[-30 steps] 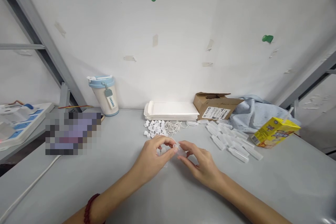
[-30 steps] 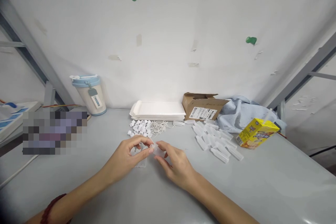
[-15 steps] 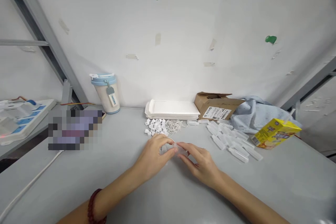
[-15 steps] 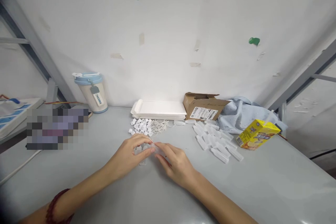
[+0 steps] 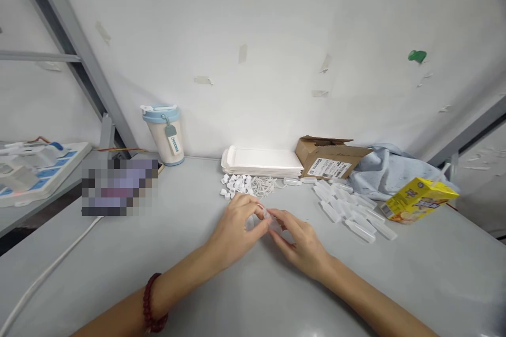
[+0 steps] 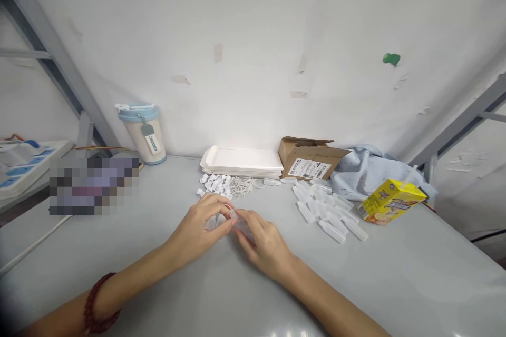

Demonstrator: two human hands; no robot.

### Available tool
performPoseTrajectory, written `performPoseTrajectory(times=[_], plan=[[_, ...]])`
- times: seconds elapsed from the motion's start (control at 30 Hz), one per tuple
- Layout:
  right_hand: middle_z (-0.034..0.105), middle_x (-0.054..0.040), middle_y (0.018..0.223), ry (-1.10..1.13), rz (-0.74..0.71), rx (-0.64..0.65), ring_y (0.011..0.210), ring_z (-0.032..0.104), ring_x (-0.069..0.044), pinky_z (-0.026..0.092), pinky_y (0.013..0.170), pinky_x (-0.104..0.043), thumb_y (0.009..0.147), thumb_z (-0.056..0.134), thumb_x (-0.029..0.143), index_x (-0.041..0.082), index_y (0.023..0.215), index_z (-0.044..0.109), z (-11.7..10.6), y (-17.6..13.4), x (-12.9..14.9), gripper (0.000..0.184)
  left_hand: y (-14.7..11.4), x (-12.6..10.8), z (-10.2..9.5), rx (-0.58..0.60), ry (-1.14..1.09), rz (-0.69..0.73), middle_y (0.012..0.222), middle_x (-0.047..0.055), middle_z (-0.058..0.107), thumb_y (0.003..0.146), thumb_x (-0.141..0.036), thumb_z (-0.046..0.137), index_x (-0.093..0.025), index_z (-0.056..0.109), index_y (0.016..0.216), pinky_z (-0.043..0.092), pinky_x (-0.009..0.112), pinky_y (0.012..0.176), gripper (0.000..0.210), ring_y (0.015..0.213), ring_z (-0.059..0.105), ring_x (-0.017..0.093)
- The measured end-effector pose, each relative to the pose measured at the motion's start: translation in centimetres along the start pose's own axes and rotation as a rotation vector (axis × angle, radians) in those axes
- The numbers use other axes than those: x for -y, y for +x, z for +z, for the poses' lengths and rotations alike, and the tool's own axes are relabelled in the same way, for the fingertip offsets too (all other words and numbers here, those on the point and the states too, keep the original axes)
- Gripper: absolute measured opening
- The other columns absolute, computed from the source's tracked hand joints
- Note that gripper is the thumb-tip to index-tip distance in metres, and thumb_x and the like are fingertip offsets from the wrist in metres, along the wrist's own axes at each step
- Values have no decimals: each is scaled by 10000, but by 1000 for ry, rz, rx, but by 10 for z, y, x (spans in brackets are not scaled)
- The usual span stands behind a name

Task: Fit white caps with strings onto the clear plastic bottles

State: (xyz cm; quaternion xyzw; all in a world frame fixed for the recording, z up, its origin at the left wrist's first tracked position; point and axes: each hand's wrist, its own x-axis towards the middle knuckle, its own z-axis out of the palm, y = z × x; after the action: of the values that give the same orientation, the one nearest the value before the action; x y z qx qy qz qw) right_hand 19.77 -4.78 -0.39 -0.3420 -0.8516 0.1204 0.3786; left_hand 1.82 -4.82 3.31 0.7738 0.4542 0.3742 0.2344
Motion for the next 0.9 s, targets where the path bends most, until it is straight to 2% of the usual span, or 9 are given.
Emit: performPoseTrajectory(times=[0.13,0.23,0.43,0.5,0.63,0.7,0.9], plan=[[648,-49,892,226,252,92,708,590,-146,496,632,-268,869,458,212,214,1121,464,-1,5,2,252,-2,5,2,-36,114,189,989,63,590,849,-135,485,-180,623,774,448,388,836,164,981,499,209],[632,-18,792,480,415,103,693,577,-138,480,634,-264,878,460,272,202,1069,462,-4,11,5,203,-3,5,2,-91,221,304,1015,78,572,848,-88,458,-170,616,766,440,406,836,196,1020,469,229],[658,-27,865,964,596,109,800,608,-136,457,816,-319,870,516,306,205,980,486,-15,20,12,152,-2,3,1,-232,259,378,1053,97,549,847,-89,471,-161,571,933,451,389,845,150,1021,464,222],[668,-37,882,1060,641,123,813,621,-144,460,817,-326,858,536,288,202,969,505,-16,21,14,144,-3,2,1,-200,231,398,1053,90,548,844,-112,498,-163,542,1008,456,375,848,177,1009,474,211],[668,-30,855,1162,689,158,801,635,-142,473,781,-303,837,554,231,198,1014,551,-15,21,14,181,-5,-2,-2,23,237,444,1144,77,532,809,-202,595,-178,481,1143,433,385,907,354,1083,438,227],[657,-12,798,1178,695,161,764,635,-128,478,752,-278,830,556,211,200,1028,571,-14,20,14,199,-6,-3,-2,91,275,448,1176,73,525,807,-208,599,-184,474,1151,419,408,925,367,1110,421,241],[654,-28,815,1181,690,169,826,636,-151,469,835,-326,828,584,271,186,1026,594,-16,21,16,216,-6,1,1,88,312,421,1177,86,530,802,-201,588,-190,440,1189,413,446,920,415,1144,403,275]])
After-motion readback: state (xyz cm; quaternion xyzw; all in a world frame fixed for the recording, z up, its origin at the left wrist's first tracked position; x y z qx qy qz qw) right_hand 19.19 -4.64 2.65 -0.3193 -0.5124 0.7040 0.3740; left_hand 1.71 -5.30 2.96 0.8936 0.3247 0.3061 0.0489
